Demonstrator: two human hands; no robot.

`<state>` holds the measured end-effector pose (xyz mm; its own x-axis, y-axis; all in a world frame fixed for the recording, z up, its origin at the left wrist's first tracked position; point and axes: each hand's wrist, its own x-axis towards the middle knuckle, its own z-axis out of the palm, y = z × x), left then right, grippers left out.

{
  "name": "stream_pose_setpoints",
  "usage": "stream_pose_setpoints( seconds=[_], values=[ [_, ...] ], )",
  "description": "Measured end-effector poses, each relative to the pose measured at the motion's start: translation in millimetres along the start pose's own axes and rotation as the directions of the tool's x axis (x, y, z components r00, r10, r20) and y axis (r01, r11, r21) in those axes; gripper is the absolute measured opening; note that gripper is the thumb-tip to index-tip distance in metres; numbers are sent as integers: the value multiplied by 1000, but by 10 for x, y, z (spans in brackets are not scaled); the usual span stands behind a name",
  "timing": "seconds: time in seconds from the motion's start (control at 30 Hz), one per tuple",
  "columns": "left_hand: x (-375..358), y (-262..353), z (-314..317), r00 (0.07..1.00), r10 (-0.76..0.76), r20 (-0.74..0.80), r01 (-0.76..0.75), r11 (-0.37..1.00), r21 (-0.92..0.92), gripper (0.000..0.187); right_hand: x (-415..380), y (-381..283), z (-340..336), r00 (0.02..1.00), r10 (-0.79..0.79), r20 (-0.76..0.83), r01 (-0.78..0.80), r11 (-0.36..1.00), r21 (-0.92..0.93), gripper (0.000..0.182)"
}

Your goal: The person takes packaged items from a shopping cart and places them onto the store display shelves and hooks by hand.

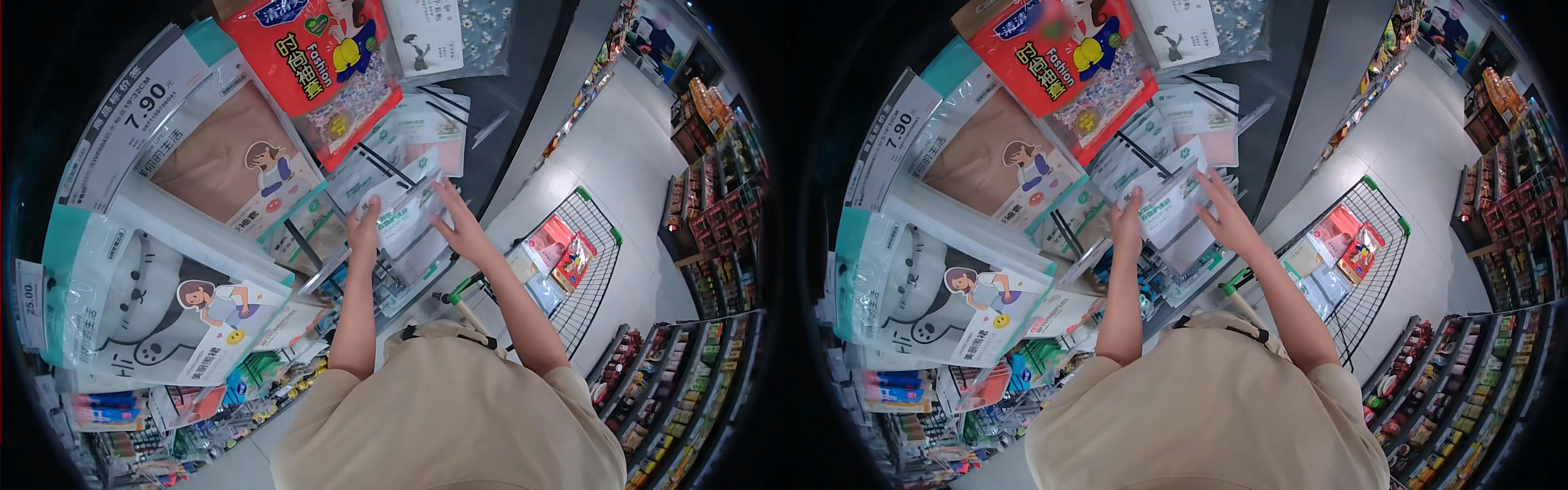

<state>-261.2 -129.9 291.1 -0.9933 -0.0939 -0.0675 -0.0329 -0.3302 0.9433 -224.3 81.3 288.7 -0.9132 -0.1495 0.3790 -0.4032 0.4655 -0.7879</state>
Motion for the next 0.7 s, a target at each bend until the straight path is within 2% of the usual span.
stream_pose_setpoints(
  seconds=[0.13, 0.2, 0.23, 0.3, 0.43, 0.5, 0.57, 0.63, 0.7],
  values=[
    [56, -7, -12, 999, 37, 8, -37, 999, 20, 47, 16, 22, 60, 999, 1, 33, -1, 1000, -20, 62],
    [124, -25, -36, 987, 161, -11, -159, 979, 130, 47, 21, 19, 73, 999, -13, 46, 14, 999, -33, 62],
    [180, -58, -62, 987, 162, -8, -160, 978, 131, 47, 11, -1, 72, 998, 10, 64, -8, 1000, -22, 63],
    [255, -67, -87, 958, 274, -82, -242, 929, 280, 49, -12, -8, 75, 996, 32, 80, -32, 999, -9, 63],
    [257, 72, -59, 961, 254, -109, -205, 919, 337, 49, -88, 45, 65, 989, 61, 134, -58, 998, -25, 64],
    [285, 83, -70, 933, 338, -123, -258, 868, 425, 49, -145, 41, 42, 988, 70, 134, -67, 997, -27, 63],
    [330, 54, -114, 930, 350, -112, -268, 855, 444, 49, -204, 11, 5, 970, 170, 174, -178, 984, 32, 62],
    [387, -26, -183, 928, 361, -97, -279, 840, 465, 49, -281, 129, 21, 977, 149, 152, -150, 989, -2, 61],
    [436, -173, -284, 937, 338, -91, -287, 890, 354, 40, -373, 209, 19, 983, 131, 128, -127, 991, -39, 60]
  ],
)
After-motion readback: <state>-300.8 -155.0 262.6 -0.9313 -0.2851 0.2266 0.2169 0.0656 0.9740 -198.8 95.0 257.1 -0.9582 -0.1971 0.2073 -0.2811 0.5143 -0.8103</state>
